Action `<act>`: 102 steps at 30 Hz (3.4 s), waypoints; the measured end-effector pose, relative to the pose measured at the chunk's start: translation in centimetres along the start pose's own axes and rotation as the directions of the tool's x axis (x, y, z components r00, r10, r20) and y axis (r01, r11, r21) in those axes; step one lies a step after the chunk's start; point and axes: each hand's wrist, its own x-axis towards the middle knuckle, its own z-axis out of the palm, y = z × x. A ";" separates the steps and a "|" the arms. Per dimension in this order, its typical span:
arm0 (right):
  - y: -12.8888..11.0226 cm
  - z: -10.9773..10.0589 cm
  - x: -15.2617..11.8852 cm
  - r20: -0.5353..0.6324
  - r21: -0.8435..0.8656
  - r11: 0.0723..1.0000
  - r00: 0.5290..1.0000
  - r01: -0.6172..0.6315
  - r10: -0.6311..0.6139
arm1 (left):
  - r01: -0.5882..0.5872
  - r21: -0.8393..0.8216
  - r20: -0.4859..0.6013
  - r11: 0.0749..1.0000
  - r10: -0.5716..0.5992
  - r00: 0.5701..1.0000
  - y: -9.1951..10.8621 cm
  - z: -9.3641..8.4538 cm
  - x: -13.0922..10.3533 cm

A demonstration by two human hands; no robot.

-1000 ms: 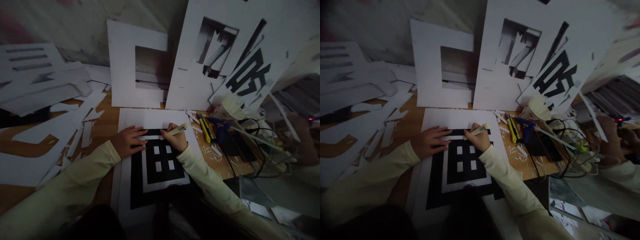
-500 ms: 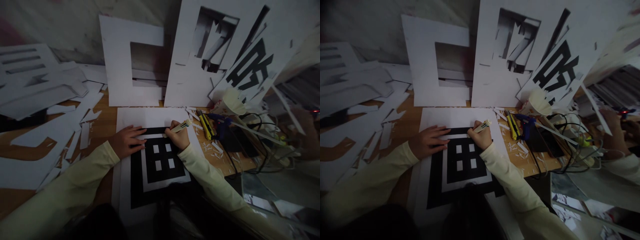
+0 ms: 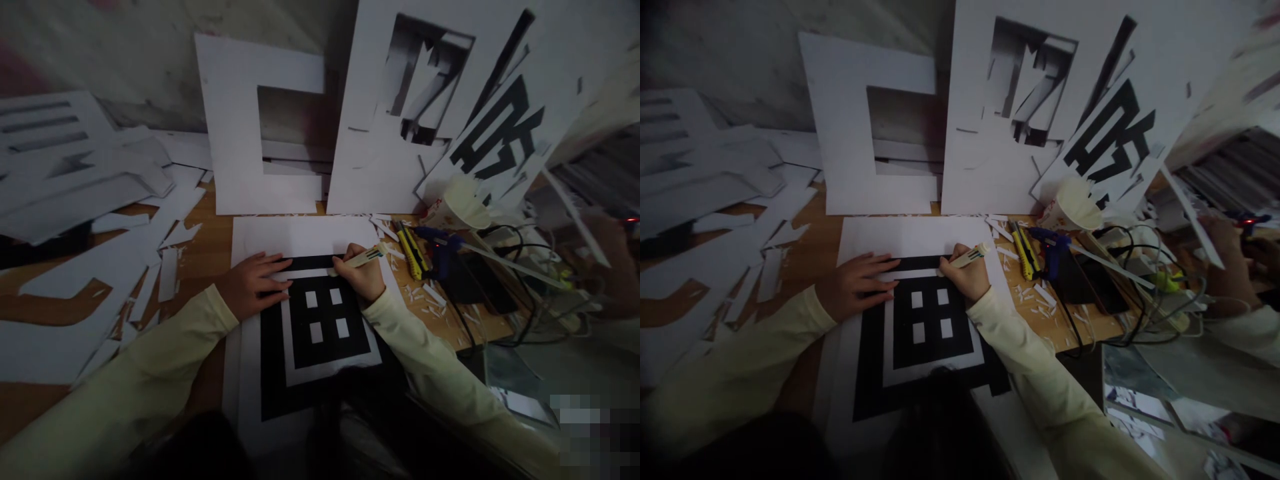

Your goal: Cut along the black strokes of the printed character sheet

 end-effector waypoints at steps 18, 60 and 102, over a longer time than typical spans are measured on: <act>-0.2 -0.4 0.1 -0.056 0.039 0.999 0.998 -0.030 0.032 | 0.032 -0.011 0.025 0.999 -0.032 0.999 -0.1 0.1 -0.1; 0.4 -1.5 0.3 -0.020 0.012 0.998 0.998 -0.057 0.057 | 0.010 -0.014 0.019 1.000 -0.010 1.000 -0.1 0.0 -0.1; 0.8 -2.2 -0.2 -0.028 -0.026 0.999 0.999 -0.042 0.042 | 0.033 -0.007 0.015 0.999 -0.033 0.999 0.2 -0.4 0.2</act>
